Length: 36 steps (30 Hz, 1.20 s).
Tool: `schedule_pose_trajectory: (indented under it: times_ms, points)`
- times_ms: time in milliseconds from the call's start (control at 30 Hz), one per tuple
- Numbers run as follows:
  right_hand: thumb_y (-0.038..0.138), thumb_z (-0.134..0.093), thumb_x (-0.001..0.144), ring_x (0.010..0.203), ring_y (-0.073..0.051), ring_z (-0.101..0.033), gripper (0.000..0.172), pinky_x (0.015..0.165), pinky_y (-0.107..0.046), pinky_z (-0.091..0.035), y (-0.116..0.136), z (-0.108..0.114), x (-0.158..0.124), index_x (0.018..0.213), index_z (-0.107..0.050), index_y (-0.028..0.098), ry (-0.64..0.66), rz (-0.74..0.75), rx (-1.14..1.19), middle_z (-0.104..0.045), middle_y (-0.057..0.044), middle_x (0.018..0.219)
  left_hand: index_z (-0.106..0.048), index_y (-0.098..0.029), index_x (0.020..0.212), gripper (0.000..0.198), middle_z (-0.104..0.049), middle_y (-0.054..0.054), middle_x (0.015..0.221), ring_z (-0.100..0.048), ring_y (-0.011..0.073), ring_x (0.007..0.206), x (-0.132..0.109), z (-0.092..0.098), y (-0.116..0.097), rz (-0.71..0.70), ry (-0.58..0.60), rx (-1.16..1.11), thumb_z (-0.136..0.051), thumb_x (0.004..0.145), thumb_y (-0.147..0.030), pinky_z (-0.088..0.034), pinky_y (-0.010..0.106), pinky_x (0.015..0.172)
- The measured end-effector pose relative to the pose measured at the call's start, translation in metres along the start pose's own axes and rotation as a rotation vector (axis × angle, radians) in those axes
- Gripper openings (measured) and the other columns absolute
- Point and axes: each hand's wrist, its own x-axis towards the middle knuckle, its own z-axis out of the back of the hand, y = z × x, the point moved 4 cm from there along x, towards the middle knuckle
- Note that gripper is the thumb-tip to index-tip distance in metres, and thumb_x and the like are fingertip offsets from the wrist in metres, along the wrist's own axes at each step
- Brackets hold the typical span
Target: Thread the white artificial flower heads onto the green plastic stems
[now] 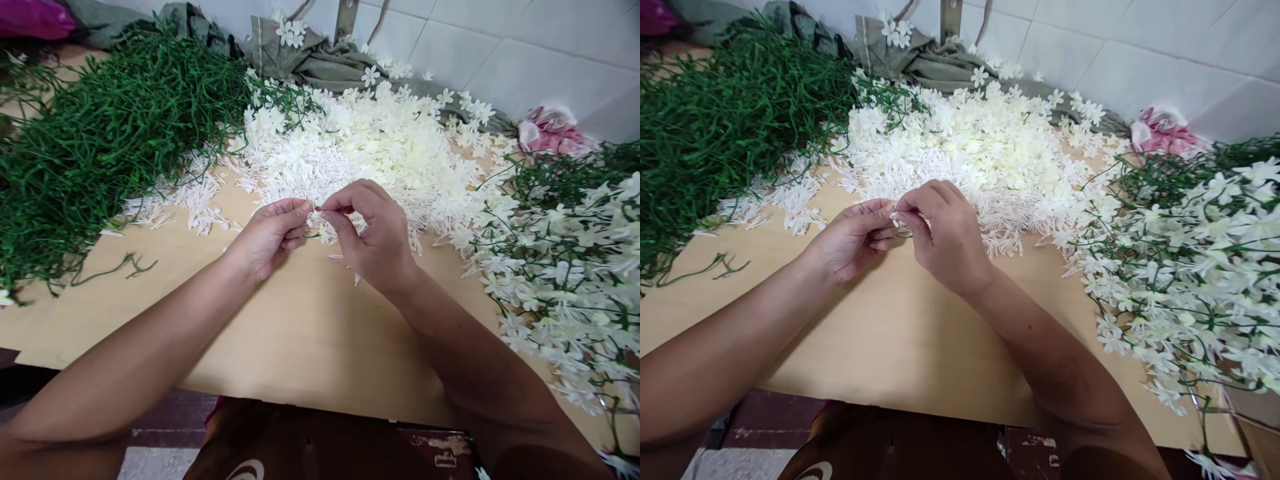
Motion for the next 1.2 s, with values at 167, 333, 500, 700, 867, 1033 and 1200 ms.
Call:
schedule_pose_trajectory:
  times_ms: [167,333,500,700,867,1033,1200]
  points:
    - [0.014,-0.053,0.084,0.071,-0.014,-0.051,0.008,0.067,-0.031,-0.042,-0.001,-0.003,-0.002,0.078,-0.052,0.019,0.016,0.022,-0.086,-0.057,-0.001,0.074,-0.053,-0.011,0.063,0.020,-0.031,-0.009,0.049,-0.021,0.0000,0.041,0.001,-0.001,0.001,0.028,0.035,-0.004,-0.073,0.063,-0.012,-0.013,0.015,0.039]
    - [0.013,-0.053,0.083,0.071,-0.014,-0.050,0.009,0.066,-0.031,-0.042,-0.008,-0.003,-0.003,0.077,-0.050,0.020,0.023,-0.005,-0.102,-0.056,-0.001,0.074,-0.051,-0.012,0.058,0.022,-0.029,-0.009,0.047,-0.021,0.0000,0.040,0.001,0.000,0.001,0.044,0.018,-0.005,-0.072,0.059,-0.008,-0.012,0.016,0.038]
    - [0.014,-0.053,0.083,0.071,-0.014,-0.050,0.010,0.066,-0.031,-0.041,-0.008,-0.004,-0.003,0.077,-0.049,0.020,0.025,0.026,-0.116,-0.056,-0.001,0.074,-0.053,-0.011,0.058,0.019,-0.029,-0.009,0.048,-0.022,0.0003,0.041,0.001,0.001,0.002,0.078,0.024,-0.042,-0.072,0.060,-0.008,-0.011,0.016,0.039]
    - [0.015,-0.052,0.085,0.071,-0.015,-0.050,0.009,0.067,-0.032,-0.042,-0.006,-0.007,-0.005,0.078,-0.049,0.020,0.021,0.064,-0.124,-0.055,-0.001,0.073,-0.061,-0.010,0.067,0.016,-0.034,-0.008,0.047,-0.023,0.0000,0.040,0.001,0.002,0.003,0.086,0.024,-0.080,-0.074,0.057,-0.006,-0.012,0.015,0.039]
    - [0.013,-0.050,0.087,0.072,-0.016,-0.050,0.009,0.066,-0.031,-0.043,-0.005,-0.012,-0.010,0.081,-0.049,0.020,-0.022,0.159,-0.081,-0.056,-0.002,0.074,-0.061,-0.010,0.072,0.021,-0.045,-0.006,0.051,-0.025,-0.0006,0.041,0.002,0.000,0.008,0.078,0.064,-0.062,-0.078,0.060,-0.012,-0.012,0.015,0.039]
    - [0.017,-0.051,0.088,0.074,-0.014,-0.052,0.003,0.068,-0.031,-0.044,-0.011,-0.010,-0.010,0.086,-0.051,0.020,-0.036,0.105,-0.020,-0.056,-0.001,0.077,-0.058,-0.011,0.071,0.025,-0.040,-0.007,0.050,-0.026,0.0000,0.041,0.003,0.000,0.008,0.110,0.087,-0.022,-0.080,0.061,-0.017,-0.012,0.015,0.038]
    - [0.039,-0.064,0.081,0.084,-0.017,-0.055,0.028,0.069,-0.033,-0.048,-0.016,-0.012,-0.009,0.099,-0.055,0.020,0.048,0.038,0.045,-0.058,-0.006,0.090,-0.055,-0.013,0.066,0.023,-0.036,-0.008,0.046,-0.025,0.0004,0.038,0.002,0.003,0.001,0.053,0.036,0.006,-0.078,0.063,-0.015,-0.014,0.015,0.038]
